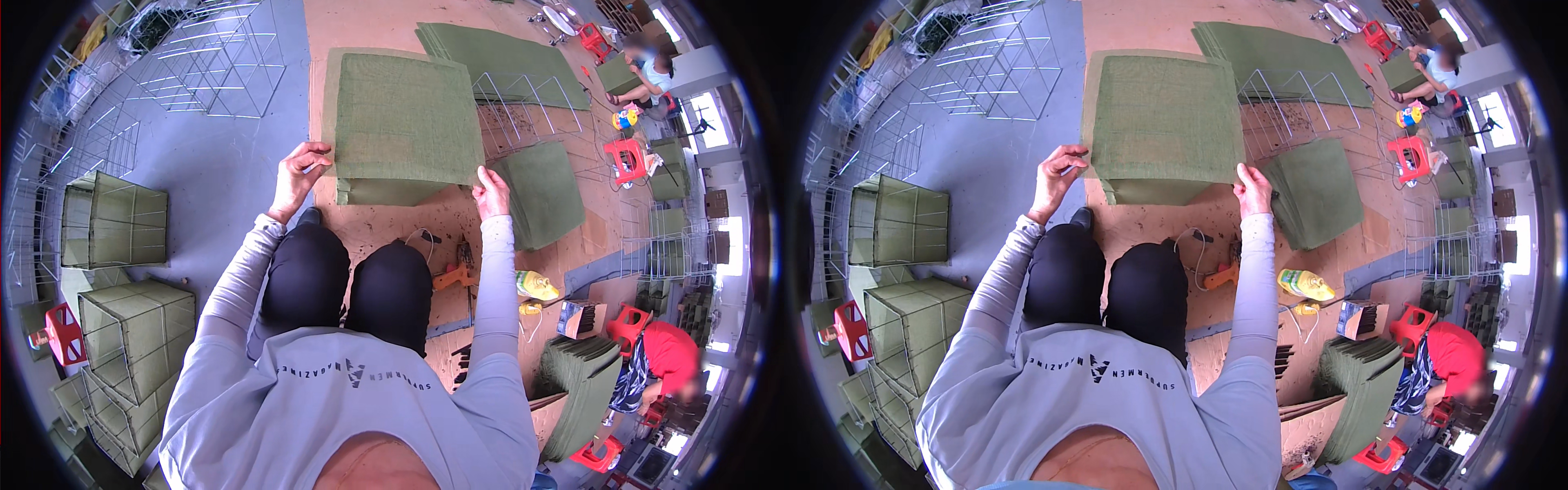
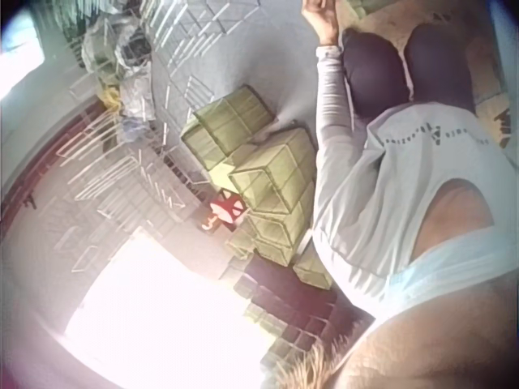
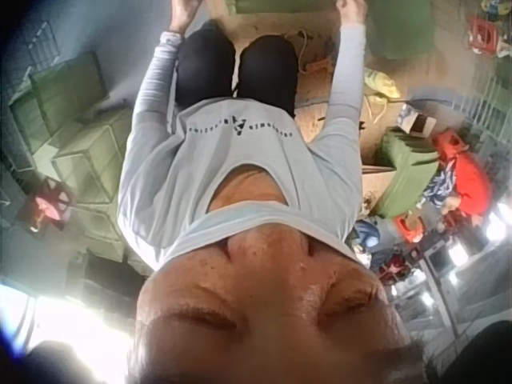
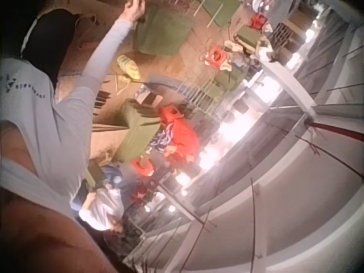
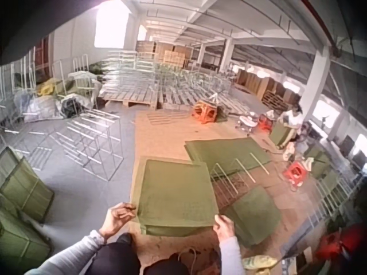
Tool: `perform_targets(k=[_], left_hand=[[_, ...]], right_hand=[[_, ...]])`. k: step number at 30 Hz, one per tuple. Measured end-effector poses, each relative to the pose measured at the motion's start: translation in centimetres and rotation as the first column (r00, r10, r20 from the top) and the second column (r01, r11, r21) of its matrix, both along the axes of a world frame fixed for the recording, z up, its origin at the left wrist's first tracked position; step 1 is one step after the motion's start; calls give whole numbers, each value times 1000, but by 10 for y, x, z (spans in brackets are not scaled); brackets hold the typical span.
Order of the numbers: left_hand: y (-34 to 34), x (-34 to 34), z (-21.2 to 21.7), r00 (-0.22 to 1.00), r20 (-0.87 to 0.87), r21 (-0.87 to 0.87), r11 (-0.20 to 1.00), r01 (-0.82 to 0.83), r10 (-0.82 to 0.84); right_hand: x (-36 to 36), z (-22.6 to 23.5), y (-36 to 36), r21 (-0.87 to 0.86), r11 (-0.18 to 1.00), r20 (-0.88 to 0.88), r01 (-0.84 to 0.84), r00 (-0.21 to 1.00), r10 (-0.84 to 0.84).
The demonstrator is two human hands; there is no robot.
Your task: Assembling fabric-covered foam panels onto wire frames using a hot glue gun in a manufacturing setting.
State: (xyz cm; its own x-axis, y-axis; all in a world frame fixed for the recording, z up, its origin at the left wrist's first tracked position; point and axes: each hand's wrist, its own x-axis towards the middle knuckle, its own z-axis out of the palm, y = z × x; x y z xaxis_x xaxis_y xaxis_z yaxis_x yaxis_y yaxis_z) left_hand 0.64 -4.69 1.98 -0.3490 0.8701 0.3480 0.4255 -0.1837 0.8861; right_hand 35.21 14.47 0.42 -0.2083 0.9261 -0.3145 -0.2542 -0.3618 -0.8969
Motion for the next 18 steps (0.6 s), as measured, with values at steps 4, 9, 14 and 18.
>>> perform_targets(k=[4, 9, 14, 18], left_hand=[[-4, -3, 6, 998, -62, 12, 1000, -26, 26], [-8, -3, 18, 947, -124, 71, 955, -288, 295], [32, -30, 0, 901, 373, -165, 971, -172, 223], [93, -67, -5, 815, 544, -204, 974, -99, 197]], right_hand=[[6, -5, 0, -6, 1000, 35, 5, 999, -5], [-9, 2, -19, 688, 722, 473, 75, 708, -524], [-18, -15, -33, 506, 819, 219, 270, 878, -425], [-27, -82, -41, -114, 976, -302, 183, 930, -210]])
